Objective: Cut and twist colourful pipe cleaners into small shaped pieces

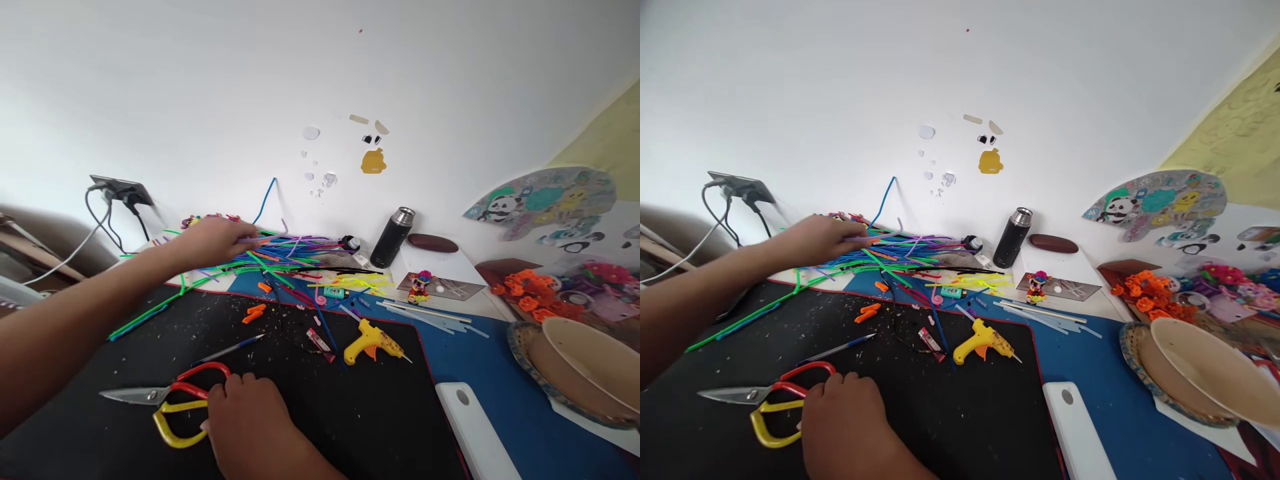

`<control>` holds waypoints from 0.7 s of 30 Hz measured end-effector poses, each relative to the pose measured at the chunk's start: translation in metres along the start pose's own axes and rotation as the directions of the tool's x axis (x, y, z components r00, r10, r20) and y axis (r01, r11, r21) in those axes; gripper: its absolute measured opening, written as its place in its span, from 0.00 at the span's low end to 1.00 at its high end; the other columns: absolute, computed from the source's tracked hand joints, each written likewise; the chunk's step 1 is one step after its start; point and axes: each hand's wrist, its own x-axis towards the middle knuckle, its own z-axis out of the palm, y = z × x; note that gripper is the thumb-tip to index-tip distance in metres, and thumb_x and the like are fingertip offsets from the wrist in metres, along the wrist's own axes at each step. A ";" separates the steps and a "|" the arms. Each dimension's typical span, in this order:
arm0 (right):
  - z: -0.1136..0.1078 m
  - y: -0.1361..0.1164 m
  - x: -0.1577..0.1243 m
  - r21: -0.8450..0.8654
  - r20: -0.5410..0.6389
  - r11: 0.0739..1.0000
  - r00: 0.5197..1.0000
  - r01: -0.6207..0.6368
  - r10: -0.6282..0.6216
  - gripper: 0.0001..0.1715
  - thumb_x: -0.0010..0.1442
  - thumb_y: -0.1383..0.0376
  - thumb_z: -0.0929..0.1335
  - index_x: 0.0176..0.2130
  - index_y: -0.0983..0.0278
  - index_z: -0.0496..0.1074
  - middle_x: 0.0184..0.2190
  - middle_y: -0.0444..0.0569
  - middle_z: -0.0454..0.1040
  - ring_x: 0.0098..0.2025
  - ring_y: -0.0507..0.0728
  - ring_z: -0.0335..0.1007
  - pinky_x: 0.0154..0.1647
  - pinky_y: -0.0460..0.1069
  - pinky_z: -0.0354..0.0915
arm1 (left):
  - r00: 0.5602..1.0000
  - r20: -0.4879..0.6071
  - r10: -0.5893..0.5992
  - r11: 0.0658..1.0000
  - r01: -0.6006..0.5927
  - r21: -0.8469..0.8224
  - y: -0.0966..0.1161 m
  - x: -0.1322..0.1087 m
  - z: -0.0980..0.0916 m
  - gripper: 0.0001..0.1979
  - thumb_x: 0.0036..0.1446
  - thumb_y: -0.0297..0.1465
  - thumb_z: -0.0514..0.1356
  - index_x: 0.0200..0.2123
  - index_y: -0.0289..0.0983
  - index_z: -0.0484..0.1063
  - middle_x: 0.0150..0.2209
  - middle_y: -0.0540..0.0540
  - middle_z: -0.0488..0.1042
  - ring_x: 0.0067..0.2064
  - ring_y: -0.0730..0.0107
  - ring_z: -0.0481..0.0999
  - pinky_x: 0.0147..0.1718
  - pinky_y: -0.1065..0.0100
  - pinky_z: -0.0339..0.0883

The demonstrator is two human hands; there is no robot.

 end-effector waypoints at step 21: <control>-0.009 -0.005 0.005 0.027 0.098 0.999 0.994 -0.042 0.039 0.20 0.69 0.61 0.71 0.55 0.71 0.74 0.44 0.60 0.79 0.39 0.64 0.77 0.31 0.56 0.77 | 0.966 0.256 -0.028 0.992 -0.004 0.123 -0.013 0.091 0.097 0.27 0.63 0.49 0.54 0.55 0.40 0.79 0.50 0.35 0.83 0.49 0.44 0.81 0.45 0.58 0.71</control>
